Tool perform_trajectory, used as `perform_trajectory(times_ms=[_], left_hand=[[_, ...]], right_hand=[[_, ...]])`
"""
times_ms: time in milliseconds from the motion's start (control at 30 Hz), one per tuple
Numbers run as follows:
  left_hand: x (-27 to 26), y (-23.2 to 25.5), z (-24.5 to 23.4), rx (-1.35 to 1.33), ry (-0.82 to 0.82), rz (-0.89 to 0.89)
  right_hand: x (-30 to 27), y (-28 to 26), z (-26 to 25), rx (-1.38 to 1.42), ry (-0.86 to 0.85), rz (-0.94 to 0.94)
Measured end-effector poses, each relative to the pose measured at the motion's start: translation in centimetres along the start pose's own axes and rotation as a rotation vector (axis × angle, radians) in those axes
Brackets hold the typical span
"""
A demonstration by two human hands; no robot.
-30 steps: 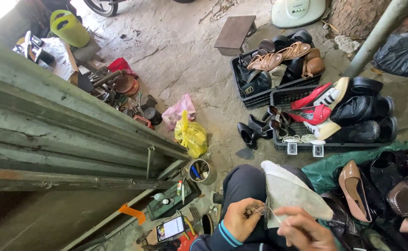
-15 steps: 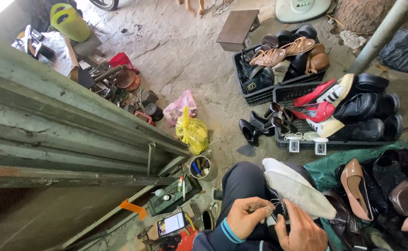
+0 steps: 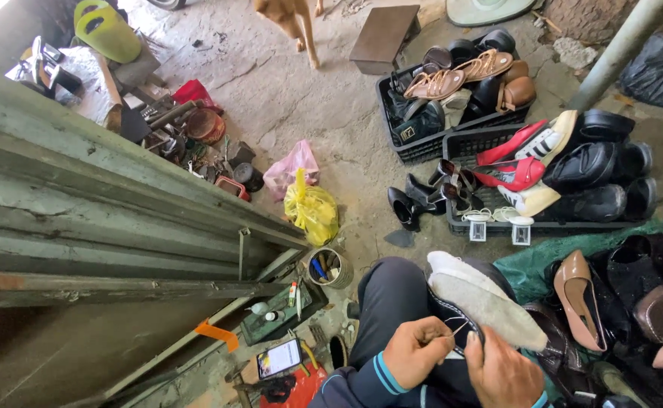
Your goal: The person is sewing a black shoe sole using a needle and white thread. They are sitting on the floor in a cluttered area with various shoes and tools nearby. The person repeatedly pulls the thread through the sole to stitch it.
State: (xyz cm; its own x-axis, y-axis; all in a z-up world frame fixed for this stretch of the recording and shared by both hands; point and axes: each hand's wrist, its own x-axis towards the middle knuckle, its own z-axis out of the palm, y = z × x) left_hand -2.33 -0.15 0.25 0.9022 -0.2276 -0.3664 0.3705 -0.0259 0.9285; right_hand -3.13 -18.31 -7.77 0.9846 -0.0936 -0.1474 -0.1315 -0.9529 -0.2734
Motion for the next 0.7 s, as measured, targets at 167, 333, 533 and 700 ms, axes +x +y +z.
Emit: perform_trajectory(times_ms=[167, 333, 533, 700], left_hand=[[-1.5, 1.7, 1.5, 0.252, 0.019, 0.21], [0.5, 0.9, 1.7, 0.293, 0.042, 0.291], [4.1, -0.4, 1.5, 0.035, 0.282, 0.276], [4.8, -1.6, 1.4, 0.079, 0.314, 0.219]], right_hand=[[0.7, 1.9, 1.4, 0.076, 0.129, -0.213], [0.5, 1.6, -3.5, 0.229, 0.112, -0.284], [1.3, 2.2, -6.5, 0.439, -0.048, -0.234], [1.2, 3.2, -5.8, 0.552, -0.08, -0.247]])
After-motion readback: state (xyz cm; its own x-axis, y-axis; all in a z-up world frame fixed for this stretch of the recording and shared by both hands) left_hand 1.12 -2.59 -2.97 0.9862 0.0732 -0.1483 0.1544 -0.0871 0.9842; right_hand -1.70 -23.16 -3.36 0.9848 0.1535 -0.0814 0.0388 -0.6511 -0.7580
